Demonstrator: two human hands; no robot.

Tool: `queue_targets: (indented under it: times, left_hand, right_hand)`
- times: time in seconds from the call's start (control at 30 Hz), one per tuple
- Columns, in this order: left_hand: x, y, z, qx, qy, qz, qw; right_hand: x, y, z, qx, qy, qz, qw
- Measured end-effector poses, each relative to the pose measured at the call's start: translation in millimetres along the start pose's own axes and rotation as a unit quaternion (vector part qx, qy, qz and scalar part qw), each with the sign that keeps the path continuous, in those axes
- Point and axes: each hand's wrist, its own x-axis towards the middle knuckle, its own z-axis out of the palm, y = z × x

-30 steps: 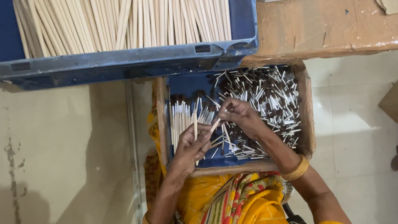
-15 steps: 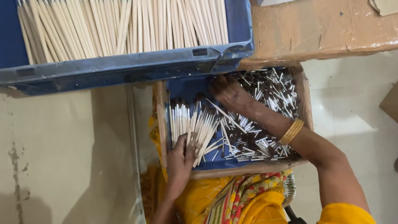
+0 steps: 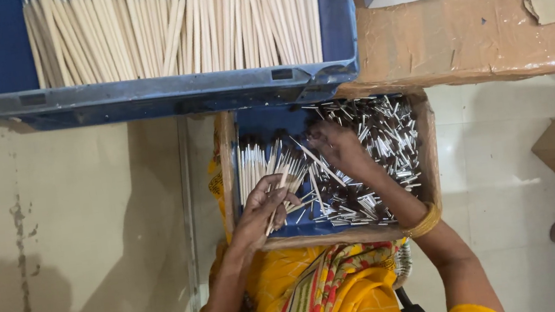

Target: Assembling and sorting small wooden paintbrushes in a manufacturing setting.

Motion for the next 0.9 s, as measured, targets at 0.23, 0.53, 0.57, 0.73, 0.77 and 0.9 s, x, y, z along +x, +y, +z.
queue_targets:
  times: [0.23,0.53,0.57,0.73,0.77,0.9]
  left_hand:
    - [-2,0,-5,-0.099,-0.063,-0.052,0.992]
    - [2,-19,-10,0.095,0.004,0.047,0.994]
    - [-1,-17,-7,0.223,0.033,0.103,0.969]
    - [-3,-27,-3,0.522,0.126,0.197,0.82]
    - [-5,-36,-9,0.579,0.147,0.165,0.785]
    - [-19,-10,7,0.728,0.219,0.23,0.607]
  right_hand:
    - [-4,-35,1,0.47,-0.067,0.236,0.848]
    - [-9,-36,14,0.426,-0.108,0.182,0.88]
    - [-10,-33,20,0.426,-0.098,0.179,0.881]
    - [-15,-46,13,0.416,-0.078,0.199,0.884]
    - [-17,-56,7,0.304,-0.08,0.21,0.926]
    - [-38,-43,11,-0.141,-0.085,0.174,0.971]
